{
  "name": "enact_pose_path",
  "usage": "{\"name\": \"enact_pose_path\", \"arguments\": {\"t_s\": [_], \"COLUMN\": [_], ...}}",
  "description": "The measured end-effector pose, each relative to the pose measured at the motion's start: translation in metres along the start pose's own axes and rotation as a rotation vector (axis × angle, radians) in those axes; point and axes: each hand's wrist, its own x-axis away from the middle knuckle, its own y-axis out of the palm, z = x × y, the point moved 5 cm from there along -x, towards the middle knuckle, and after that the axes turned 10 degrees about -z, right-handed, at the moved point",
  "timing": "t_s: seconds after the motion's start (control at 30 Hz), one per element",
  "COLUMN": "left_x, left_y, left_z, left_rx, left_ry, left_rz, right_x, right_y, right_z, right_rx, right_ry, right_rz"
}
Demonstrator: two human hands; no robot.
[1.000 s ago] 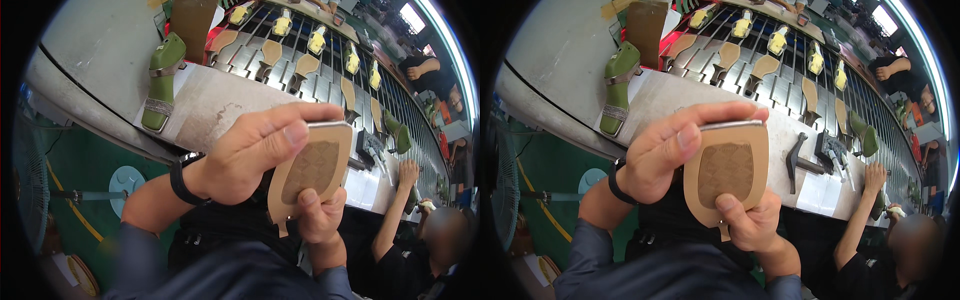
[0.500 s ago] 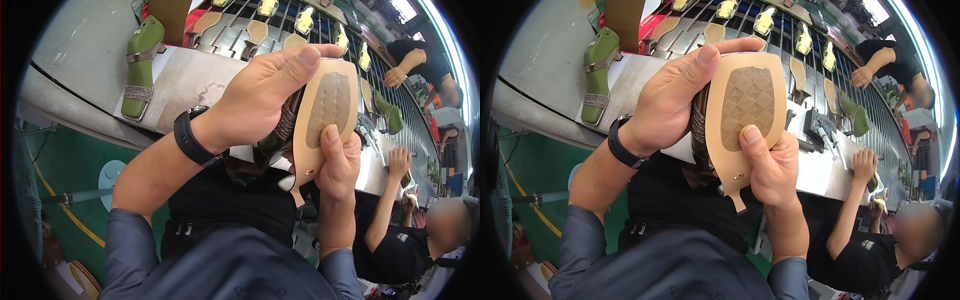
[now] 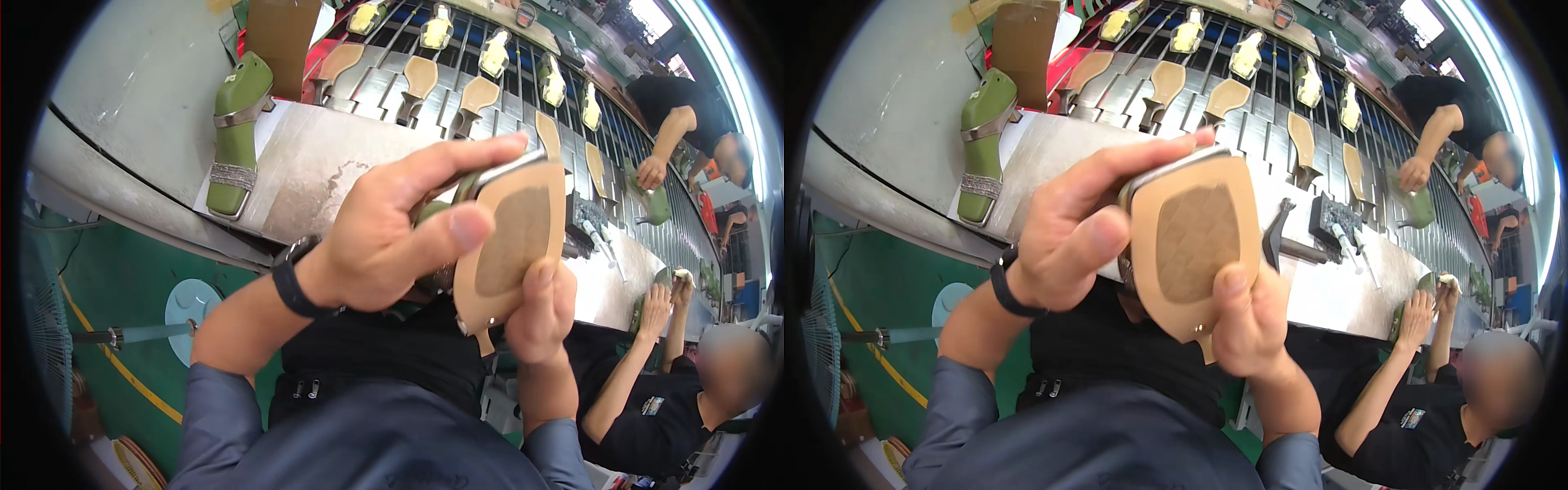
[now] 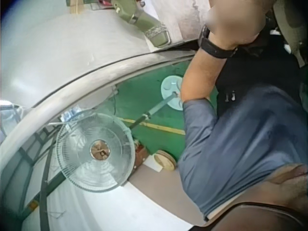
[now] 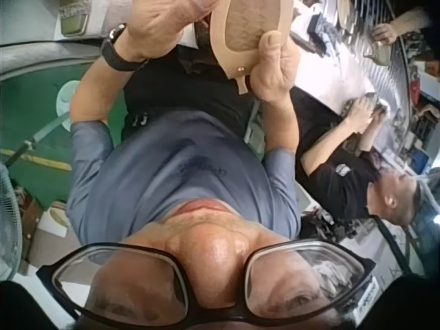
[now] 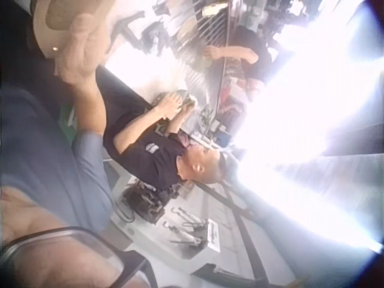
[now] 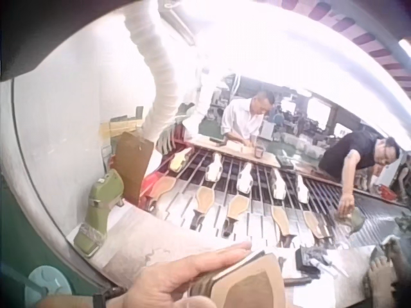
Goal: The person applies adhesive to shoes using a syringe, presses and attaches the outsoles by hand, and hammers along the edges using a cobbler hammer.
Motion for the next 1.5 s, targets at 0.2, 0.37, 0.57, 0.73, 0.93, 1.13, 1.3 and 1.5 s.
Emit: {"name": "enact_pose_path", "arguments": {"t_s": [0.2,0.37,0.57,0.73,0.93,1.13,1.3,1.5], "left_x": [0.036,0.052,0.055,0.056,0.065,0.065,0.062,0.058], "left_y": [0.011,0.007,0.000,-0.011,-0.031,-0.035,-0.039,-0.067], "left_z": [0.033,0.050,0.072,0.072,0.064,0.067,0.067,0.055], "left_rx": [-0.007,-0.114,-0.184,-0.295,-0.318,-0.722,-0.740,-0.589], "left_ry": [-0.083,-0.062,-0.246,-0.354,-0.326,-0.274,-0.301,-0.336], "left_rz": [0.206,0.271,0.372,0.408,0.590,0.436,0.439,0.613], "right_x": [0.021,0.018,0.021,0.012,-0.005,-0.015,-0.014,-0.016], "right_y": [0.030,0.057,0.077,0.091,0.080,0.080,0.087,0.083], "right_z": [-0.010,-0.014,-0.004,-0.007,0.001,0.008,0.010,0.028], "right_rx": [0.300,0.305,0.370,0.474,0.436,0.370,0.354,0.395], "right_ry": [-0.065,-0.178,-0.185,-0.255,-0.247,-0.170,-0.152,-0.083], "right_rz": [-0.262,-0.274,-0.412,-0.451,-0.379,-0.367,-0.310,-0.321]}}
